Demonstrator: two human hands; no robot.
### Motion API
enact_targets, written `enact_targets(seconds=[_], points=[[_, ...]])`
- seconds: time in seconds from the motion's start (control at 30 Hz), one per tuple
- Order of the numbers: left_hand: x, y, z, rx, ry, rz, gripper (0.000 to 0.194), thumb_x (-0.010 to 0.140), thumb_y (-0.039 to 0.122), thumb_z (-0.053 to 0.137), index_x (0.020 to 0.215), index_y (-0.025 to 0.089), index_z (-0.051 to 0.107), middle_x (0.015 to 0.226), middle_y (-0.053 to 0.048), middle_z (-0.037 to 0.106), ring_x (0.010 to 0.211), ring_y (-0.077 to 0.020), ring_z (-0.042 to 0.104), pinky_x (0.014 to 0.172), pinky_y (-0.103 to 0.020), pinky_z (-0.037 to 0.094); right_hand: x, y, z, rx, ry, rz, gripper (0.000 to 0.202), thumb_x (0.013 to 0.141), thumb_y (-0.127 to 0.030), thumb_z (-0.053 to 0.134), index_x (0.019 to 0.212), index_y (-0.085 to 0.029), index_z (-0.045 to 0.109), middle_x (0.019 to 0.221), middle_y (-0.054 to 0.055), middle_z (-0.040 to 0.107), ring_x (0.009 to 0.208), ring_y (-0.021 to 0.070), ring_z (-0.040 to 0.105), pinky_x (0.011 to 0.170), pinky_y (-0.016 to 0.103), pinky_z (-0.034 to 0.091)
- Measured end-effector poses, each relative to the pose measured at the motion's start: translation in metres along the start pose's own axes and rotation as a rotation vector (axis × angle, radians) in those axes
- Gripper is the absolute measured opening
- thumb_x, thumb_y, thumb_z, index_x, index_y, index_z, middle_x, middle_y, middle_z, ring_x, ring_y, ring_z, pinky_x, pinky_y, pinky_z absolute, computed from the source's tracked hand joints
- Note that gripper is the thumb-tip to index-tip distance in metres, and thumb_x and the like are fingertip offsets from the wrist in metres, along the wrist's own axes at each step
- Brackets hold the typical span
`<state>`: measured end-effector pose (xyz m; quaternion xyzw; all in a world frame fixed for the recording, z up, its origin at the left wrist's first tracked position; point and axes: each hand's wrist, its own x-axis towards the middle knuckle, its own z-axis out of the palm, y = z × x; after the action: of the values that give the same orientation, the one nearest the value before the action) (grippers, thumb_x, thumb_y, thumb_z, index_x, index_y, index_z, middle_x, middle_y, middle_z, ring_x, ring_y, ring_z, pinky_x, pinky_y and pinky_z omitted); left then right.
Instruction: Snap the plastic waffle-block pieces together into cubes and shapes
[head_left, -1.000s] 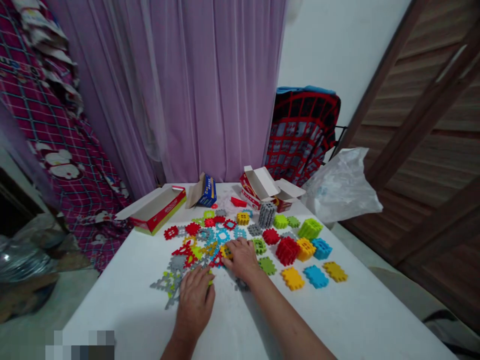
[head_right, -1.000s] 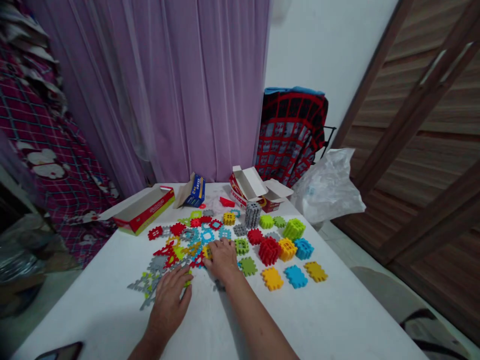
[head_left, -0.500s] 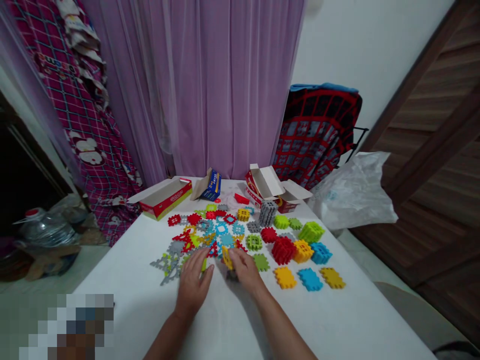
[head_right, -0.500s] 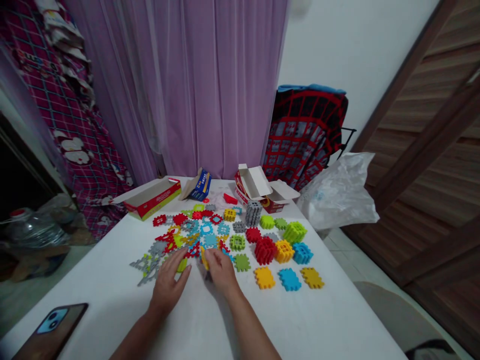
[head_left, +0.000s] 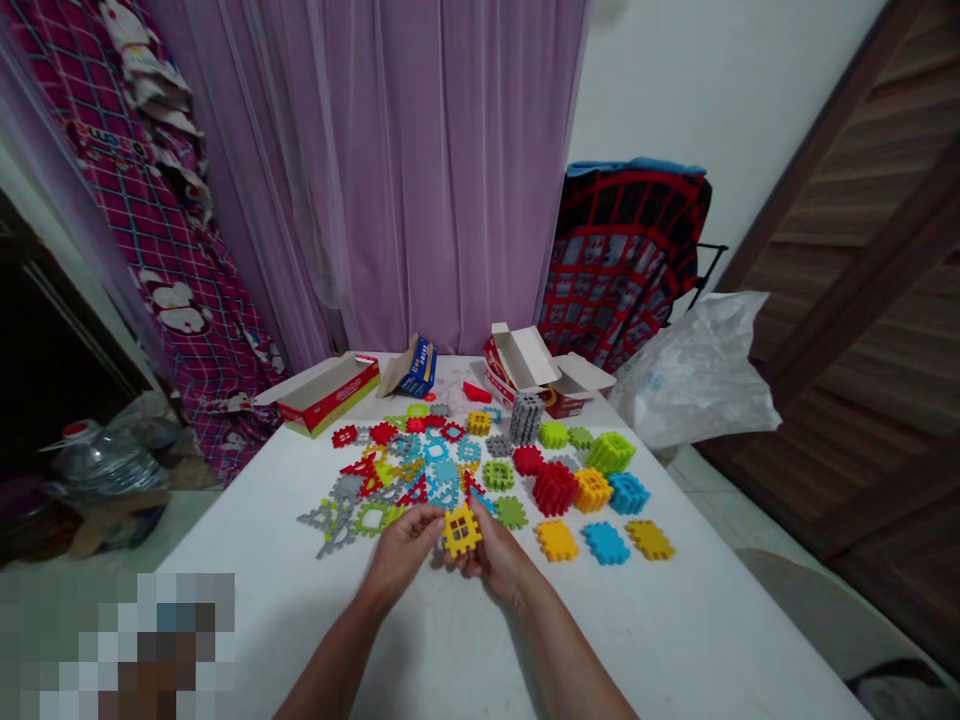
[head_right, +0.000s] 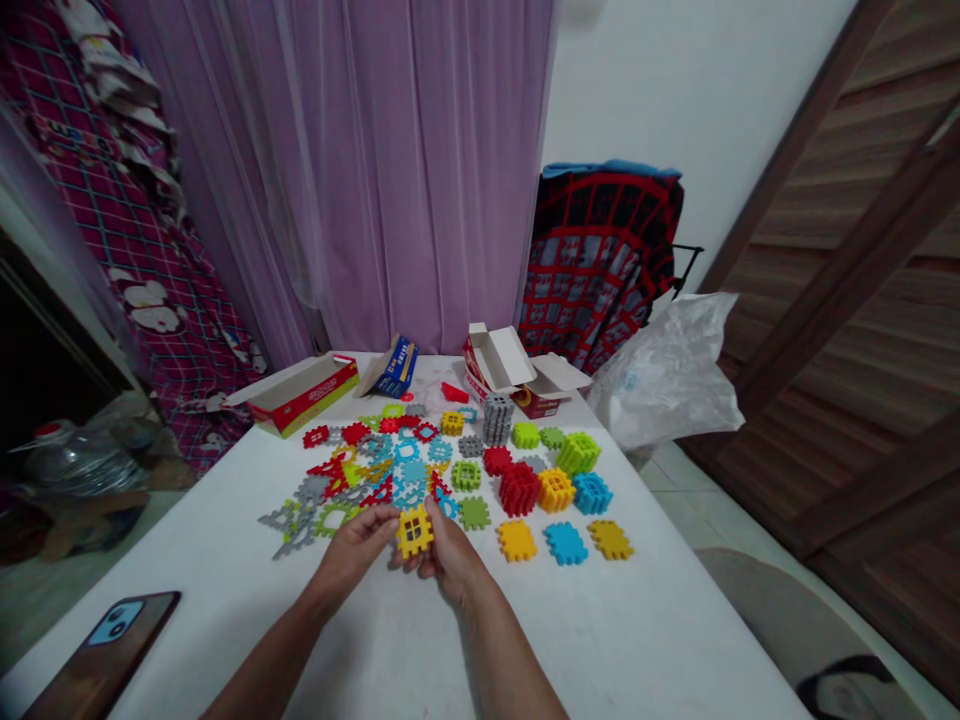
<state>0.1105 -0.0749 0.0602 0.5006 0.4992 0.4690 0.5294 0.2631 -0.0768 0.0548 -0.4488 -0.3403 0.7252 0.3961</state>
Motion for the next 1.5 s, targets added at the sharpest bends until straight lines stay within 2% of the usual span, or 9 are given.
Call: enact_targets(seconds=[0.2,0.37,0.53,0.67,0.87,0.97,1.07,1.23,1.5], points=[[0.000,-0.009,0.001,-0.013,0.087,-0.120,0.042,0.056,0.056,0.076,0.071,0.018,0.065,0.056,0.005,0.056,0.053,-0.0103,0.050,0.053,-0.023,0.038,-0.006,0.005,-0.011,-0.050,0.107,-0.095,0.069,0.070,-0.084,0.053,0.079,-0.016,0.060,0.063,0.005,0.067,0.048,0.0113,0.060,0.039,0.017,0.026],[-0.004,-0.025,0.006,0.001,0.122,-0.193,0.043,0.058,0.057,0.073,0.076,0.019,0.064,0.053,0.006,0.052,0.050,-0.0095,0.048,0.045,-0.019,0.032,-0.011,0.007,-0.019,-0.108,0.194,-0.272,0.060,0.056,-0.072,0.075,0.077,-0.017,0.062,0.058,0.000,0.062,0.046,0.0090,0.054,0.039,0.018,0.025],[-0.003,-0.033,0.009,0.015,0.099,-0.230,0.045,0.056,0.057,0.072,0.080,0.019,0.064,0.057,0.004,0.055,0.049,-0.0095,0.048,0.038,-0.017,0.029,-0.006,0.013,-0.025,-0.117,0.265,-0.301,0.048,0.061,-0.062,0.077,0.074,-0.018,0.066,0.045,-0.004,0.053,0.040,0.0078,0.041,0.041,0.021,0.028],[0.000,-0.031,0.006,0.060,0.114,-0.194,0.054,0.058,0.057,0.068,0.098,0.021,0.068,0.066,0.001,0.061,0.053,-0.0127,0.055,0.035,-0.018,0.030,-0.004,0.015,-0.030,-0.196,0.295,-0.389,0.043,0.064,-0.060,0.075,0.076,-0.018,0.072,0.060,0.000,0.064,0.056,0.0144,0.056,0.055,0.027,0.044],[0.000,-0.009,0.005,0.206,-0.003,0.016,0.032,0.060,0.048,0.071,0.078,0.023,0.074,0.078,-0.003,0.071,0.065,-0.0165,0.063,0.062,-0.028,0.052,-0.008,0.014,-0.025,-0.446,0.265,-0.543,0.026,0.079,-0.043,0.066,0.089,-0.023,0.078,0.086,0.006,0.074,0.080,0.0223,0.066,0.075,0.035,0.050],[0.000,-0.004,0.011,0.193,-0.075,-0.058,0.028,0.059,0.047,0.071,0.070,0.022,0.070,0.064,0.000,0.068,0.061,-0.0167,0.062,0.059,-0.027,0.049,-0.007,0.012,-0.021,-0.461,0.368,-0.593,0.025,0.081,-0.038,0.064,0.094,-0.022,0.076,0.087,0.006,0.074,0.078,0.0214,0.066,0.074,0.034,0.050],[0.002,-0.006,0.017,0.091,-0.012,-0.157,0.034,0.052,0.049,0.074,0.067,0.021,0.065,0.057,0.003,0.062,0.054,-0.0134,0.057,0.051,-0.024,0.044,-0.007,0.010,-0.021,-0.454,0.483,-0.638,0.027,0.084,-0.041,0.058,0.094,-0.021,0.073,0.089,0.007,0.073,0.079,0.0206,0.065,0.071,0.032,0.050],[0.005,-0.013,0.020,-0.009,0.126,-0.264,0.043,0.054,0.056,0.072,0.074,0.020,0.058,0.062,0.003,0.061,0.051,-0.0117,0.057,0.038,-0.017,0.026,-0.012,0.010,-0.024,-0.696,0.602,-0.718,0.021,0.083,-0.036,0.059,0.095,-0.021,0.067,0.088,0.005,0.069,0.074,0.0175,0.062,0.069,0.029,0.049],[0.003,-0.015,0.022,-0.083,0.095,-0.317,0.044,0.056,0.054,0.074,0.079,0.019,0.060,0.069,0.002,0.065,0.057,-0.0118,0.061,0.039,-0.015,0.026,-0.011,0.027,-0.012,-1.044,0.689,-0.920,0.037,0.079,-0.031,0.064,0.115,-0.021,0.062,0.104,0.009,0.068,0.094,0.0235,0.063,0.083,0.036,0.053]])
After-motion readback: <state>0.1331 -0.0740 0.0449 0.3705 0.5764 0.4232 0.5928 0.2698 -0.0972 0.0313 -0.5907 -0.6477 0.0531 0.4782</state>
